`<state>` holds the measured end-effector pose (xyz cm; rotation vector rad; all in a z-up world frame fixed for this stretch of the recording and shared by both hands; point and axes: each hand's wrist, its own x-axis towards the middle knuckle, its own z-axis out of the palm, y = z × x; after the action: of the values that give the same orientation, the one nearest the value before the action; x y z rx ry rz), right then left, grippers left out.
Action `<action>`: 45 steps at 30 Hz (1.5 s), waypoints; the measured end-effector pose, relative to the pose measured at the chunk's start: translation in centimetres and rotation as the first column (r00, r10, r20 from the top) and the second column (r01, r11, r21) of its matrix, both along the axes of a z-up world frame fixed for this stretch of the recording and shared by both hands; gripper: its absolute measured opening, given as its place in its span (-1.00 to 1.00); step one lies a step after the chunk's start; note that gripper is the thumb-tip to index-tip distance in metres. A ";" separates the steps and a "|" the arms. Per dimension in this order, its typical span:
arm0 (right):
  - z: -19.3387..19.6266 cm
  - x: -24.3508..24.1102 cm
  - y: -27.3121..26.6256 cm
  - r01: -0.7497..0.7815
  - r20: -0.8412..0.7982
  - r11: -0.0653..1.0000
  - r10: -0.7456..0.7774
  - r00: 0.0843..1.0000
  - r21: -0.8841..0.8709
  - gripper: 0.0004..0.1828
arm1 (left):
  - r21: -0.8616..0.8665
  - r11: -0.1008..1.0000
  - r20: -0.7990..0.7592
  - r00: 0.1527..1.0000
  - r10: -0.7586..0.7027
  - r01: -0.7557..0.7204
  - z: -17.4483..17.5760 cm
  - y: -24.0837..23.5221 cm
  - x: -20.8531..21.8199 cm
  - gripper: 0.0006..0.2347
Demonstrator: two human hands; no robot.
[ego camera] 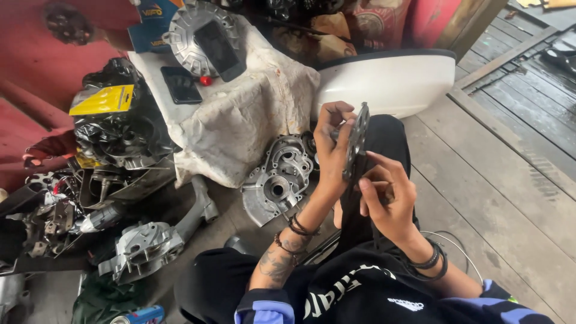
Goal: Cleaning and inspecting a motorcycle engine component using a small hand tool.
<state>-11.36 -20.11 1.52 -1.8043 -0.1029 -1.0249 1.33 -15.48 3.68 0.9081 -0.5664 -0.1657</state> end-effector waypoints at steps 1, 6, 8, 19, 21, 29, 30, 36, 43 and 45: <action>-0.1 -0.1 0.3 0.002 -0.004 1.000 -0.002 1.000 0.001 -0.58 | 0.001 1.000 -0.004 1.000 -0.002 0.002 0.0 0.0 0.0 -0.87; 0.3 -0.6 0.4 0.019 -0.009 1.000 -0.019 1.000 -0.008 -0.58 | -0.021 1.000 -0.004 1.000 -0.021 0.021 -1.0 -0.3 0.4 -0.89; 0.3 -0.5 -0.2 0.034 -0.002 0.999 -0.034 0.999 0.007 -0.58 | -0.001 0.999 -0.014 0.999 -0.043 0.043 -0.8 -0.4 -0.4 -0.89; -0.3 -0.8 0.1 0.042 0.009 0.999 -0.043 0.999 0.016 -0.61 | 0.066 0.998 0.076 0.997 -0.005 0.000 -1.3 -0.7 -0.5 -0.91; -0.7 -1.2 0.6 0.047 0.010 0.998 -0.047 0.999 0.031 -0.60 | 0.055 0.998 0.073 0.997 -0.021 0.017 -1.7 -0.8 -0.4 -0.91; -0.4 -1.2 0.1 0.025 0.027 0.999 -0.026 0.999 0.028 -0.59 | 0.032 0.998 0.032 0.998 -0.048 0.047 -1.3 -0.6 -0.4 -0.87; -0.4 -1.4 0.5 0.036 0.036 0.999 -0.036 0.999 0.015 -0.58 | 0.035 0.998 0.025 0.998 -0.049 0.048 -1.3 -0.6 -0.4 -0.86; -0.4 -0.8 0.0 0.033 0.038 0.999 -0.033 0.999 0.000 -0.62 | 0.017 1.000 0.013 1.000 -0.008 0.008 -0.9 -0.5 -0.3 -0.89; -0.5 -0.7 -0.6 0.121 0.047 0.993 -0.120 0.992 -0.012 -0.63 | -0.003 0.998 -0.014 0.998 -0.055 0.055 -0.1 0.0 -1.4 -0.86; -0.1 -0.5 -0.8 0.110 0.058 0.992 -0.114 0.992 0.068 -0.62 | 0.035 0.998 -0.019 0.998 -0.057 0.057 -0.3 0.1 -1.3 -0.85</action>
<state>-11.89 -20.96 1.39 -1.7361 -0.0059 -1.1515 0.03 -15.35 3.37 0.9242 -0.5749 -0.2355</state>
